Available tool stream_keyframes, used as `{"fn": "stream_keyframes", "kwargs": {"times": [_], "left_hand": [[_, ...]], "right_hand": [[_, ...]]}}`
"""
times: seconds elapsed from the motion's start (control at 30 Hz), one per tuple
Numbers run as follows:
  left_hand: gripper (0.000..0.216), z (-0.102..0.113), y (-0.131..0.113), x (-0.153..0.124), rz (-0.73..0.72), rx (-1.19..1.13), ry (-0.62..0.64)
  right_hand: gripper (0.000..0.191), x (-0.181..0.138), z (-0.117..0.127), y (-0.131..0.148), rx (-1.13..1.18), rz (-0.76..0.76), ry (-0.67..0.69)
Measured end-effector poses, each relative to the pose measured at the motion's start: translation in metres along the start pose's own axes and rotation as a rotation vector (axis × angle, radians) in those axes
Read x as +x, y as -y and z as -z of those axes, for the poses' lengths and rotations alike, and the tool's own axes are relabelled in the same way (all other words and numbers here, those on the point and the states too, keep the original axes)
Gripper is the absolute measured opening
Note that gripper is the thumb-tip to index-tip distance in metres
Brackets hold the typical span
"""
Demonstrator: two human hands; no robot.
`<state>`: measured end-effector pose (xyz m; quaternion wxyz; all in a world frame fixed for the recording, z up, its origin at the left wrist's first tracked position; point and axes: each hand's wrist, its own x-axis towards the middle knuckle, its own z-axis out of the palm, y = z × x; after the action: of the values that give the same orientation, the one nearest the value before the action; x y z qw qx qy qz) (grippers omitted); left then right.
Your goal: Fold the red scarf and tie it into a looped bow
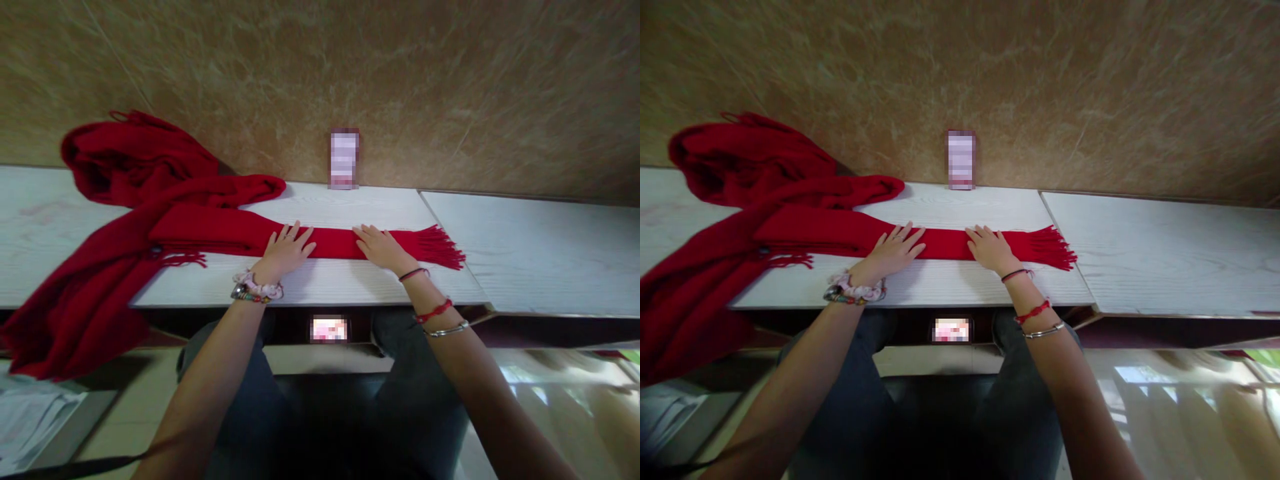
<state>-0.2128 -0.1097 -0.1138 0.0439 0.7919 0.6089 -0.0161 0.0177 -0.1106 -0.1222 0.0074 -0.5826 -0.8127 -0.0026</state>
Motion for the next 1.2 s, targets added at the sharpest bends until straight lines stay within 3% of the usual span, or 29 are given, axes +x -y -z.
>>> {"fn": "stream_keyframes", "kwargs": {"times": [0.2,0.3,0.4,0.5,0.6,0.67,0.77,1.0,1.2], "left_hand": [[0.055,-0.001,0.02,-0.009,0.073,0.043,-0.002],[0.054,-0.002,0.018,-0.011,0.097,0.049,-0.032],[0.051,-0.004,0.007,-0.007,0.019,0.053,-0.149],[0.048,-0.005,-0.006,0.002,-0.259,0.021,-0.242],[0.042,-0.004,-0.017,0.01,-0.513,-0.027,-0.282],[0.035,-0.002,-0.021,0.014,-0.587,-0.021,-0.303],[0.028,0.0,-0.022,0.013,-0.631,0.023,-0.314],[0.033,-0.005,-0.013,0.011,-0.618,0.081,-0.297],[0.029,0.001,-0.011,0.005,-0.575,0.075,-0.395]], "right_hand": [[0.05,-0.042,-0.017,-0.072,-0.051,-0.169,-0.115],[0.05,-0.048,-0.017,-0.09,-0.036,-0.258,-0.133],[0.049,-0.033,-0.007,-0.079,0.0,-0.275,-0.223],[0.048,-0.012,0.01,-0.046,0.102,-0.069,-0.277],[0.039,-0.004,0.023,-0.011,0.154,0.21,-0.168],[0.034,-0.008,0.026,0.002,0.138,0.275,-0.089],[0.033,-0.022,0.022,0.003,0.076,0.249,-0.061],[0.037,-0.048,-0.001,-0.025,0.121,0.24,-0.204],[0.032,-0.045,0.005,-0.023,0.126,0.134,-0.256]]}}
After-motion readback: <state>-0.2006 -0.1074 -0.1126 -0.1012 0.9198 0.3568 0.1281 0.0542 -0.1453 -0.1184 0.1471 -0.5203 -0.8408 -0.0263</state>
